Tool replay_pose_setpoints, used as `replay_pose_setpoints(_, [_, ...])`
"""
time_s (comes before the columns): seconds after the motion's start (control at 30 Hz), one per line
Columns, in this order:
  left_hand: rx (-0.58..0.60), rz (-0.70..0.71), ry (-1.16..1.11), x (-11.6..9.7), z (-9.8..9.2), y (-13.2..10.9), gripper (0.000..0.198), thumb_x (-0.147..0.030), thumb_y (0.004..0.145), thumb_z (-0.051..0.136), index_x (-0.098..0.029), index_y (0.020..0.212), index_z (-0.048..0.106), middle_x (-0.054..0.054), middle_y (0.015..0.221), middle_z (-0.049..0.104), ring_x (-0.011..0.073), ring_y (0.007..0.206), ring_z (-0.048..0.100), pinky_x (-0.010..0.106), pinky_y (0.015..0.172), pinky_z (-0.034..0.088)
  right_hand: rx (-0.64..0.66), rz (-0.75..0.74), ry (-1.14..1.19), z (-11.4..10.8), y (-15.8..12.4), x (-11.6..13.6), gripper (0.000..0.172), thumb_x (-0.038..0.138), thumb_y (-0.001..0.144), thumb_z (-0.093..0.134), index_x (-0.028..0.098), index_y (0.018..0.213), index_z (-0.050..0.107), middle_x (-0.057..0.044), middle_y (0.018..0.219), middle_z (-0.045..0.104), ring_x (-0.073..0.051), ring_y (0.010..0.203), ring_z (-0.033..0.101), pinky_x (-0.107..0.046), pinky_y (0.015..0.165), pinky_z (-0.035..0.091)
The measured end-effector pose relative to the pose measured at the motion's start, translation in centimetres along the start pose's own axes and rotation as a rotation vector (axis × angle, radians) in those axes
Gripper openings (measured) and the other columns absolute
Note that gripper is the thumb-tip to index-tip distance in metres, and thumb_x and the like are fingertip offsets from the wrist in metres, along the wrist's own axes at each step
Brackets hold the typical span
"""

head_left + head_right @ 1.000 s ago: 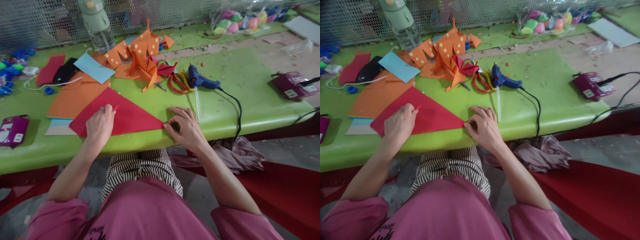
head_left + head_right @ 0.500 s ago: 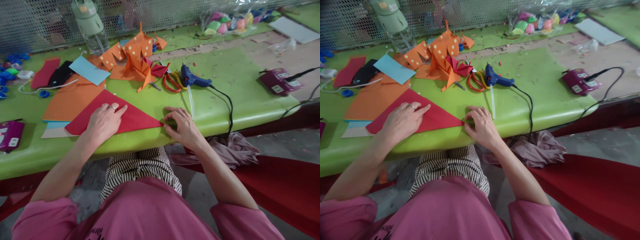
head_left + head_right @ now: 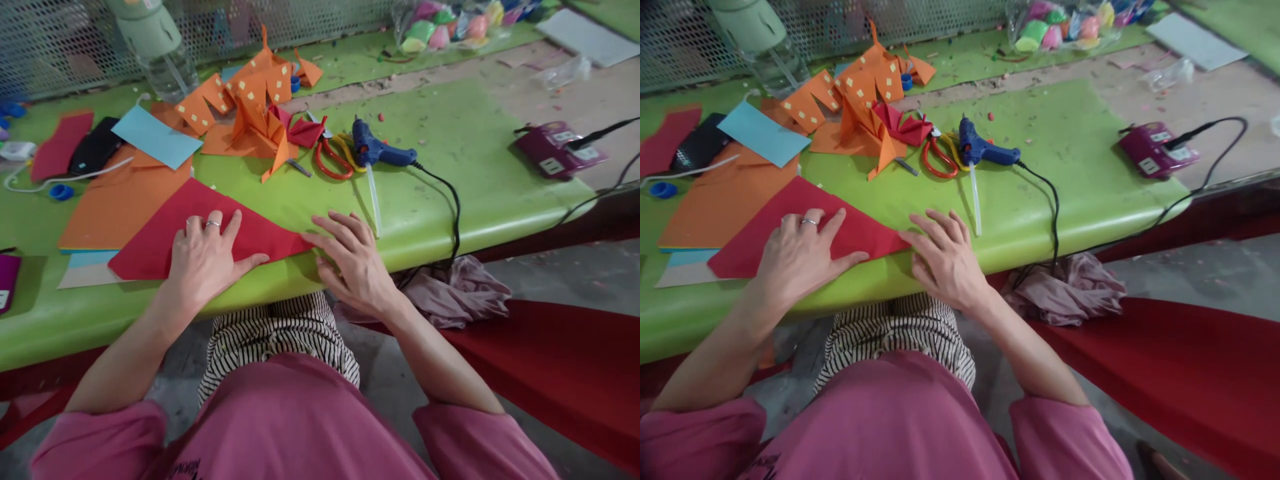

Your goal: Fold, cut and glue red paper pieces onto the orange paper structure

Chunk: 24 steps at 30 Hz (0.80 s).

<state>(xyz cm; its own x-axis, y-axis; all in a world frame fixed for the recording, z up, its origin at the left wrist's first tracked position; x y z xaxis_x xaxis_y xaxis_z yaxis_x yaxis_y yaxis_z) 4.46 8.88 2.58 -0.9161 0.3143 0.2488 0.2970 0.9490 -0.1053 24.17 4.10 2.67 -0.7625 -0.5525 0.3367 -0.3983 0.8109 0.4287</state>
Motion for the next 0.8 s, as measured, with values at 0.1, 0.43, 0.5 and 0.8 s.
replay_pose_setpoints(0.1, [0.007,0.004,0.021,-0.1,-0.1,0.0,0.089,-0.075,0.094,0.038,-0.013,0.157,0.039,0.024,0.141,0.051,0.0413,0.114,0.054,0.047,0.088,0.047,0.001,-0.096,-0.149,1.1,0.2,2.5,0.043,0.029,0.097,0.055,0.029,0.14,0.06,-0.003,0.15,0.06,-0.033,0.147,0.043,-0.071,0.125,0.012])
replay_pose_setpoints(0.43, [-0.073,0.056,-0.012,0.0,-0.3,-0.2,0.077,-0.063,0.097,0.041,-0.01,0.152,0.044,0.027,0.133,0.056,0.0413,0.108,0.056,0.048,0.084,0.047,0.083,0.025,-0.23,5.8,0.5,7.4,0.069,0.051,0.103,0.042,0.002,0.151,0.045,-0.024,0.156,0.048,-0.035,0.148,0.043,-0.072,0.125,0.014])
replay_pose_setpoints(0.5, [-0.098,0.065,-0.027,0.0,-0.4,-0.2,0.082,-0.069,0.096,0.039,-0.009,0.151,0.045,0.028,0.131,0.057,0.042,0.107,0.056,0.049,0.083,0.047,0.076,0.054,-0.229,5.4,-0.1,7.1,0.071,0.053,0.102,0.044,0.0,0.151,0.044,-0.026,0.155,0.048,-0.036,0.149,0.042,-0.073,0.125,0.014])
replay_pose_setpoints(0.8, [-0.121,0.064,-0.033,0.1,-0.4,-0.3,0.082,-0.07,0.095,0.038,-0.01,0.15,0.047,0.027,0.131,0.058,0.0415,0.108,0.056,0.049,0.083,0.047,0.061,0.105,-0.266,4.1,-2.6,6.8,0.069,0.053,0.101,0.048,0.006,0.151,0.045,-0.023,0.154,0.05,-0.036,0.148,0.044,-0.073,0.125,0.005])
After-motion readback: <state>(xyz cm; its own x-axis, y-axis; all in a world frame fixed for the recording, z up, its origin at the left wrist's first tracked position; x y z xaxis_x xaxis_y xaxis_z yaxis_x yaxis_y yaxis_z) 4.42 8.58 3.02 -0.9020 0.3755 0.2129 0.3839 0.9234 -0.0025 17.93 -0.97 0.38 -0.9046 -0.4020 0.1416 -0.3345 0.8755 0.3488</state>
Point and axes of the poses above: each hand's wrist, its own y-axis towards the middle knuckle, its own z-axis out of the palm, x = y × z, the point moved 8 cm from there along y, towards the middle knuckle
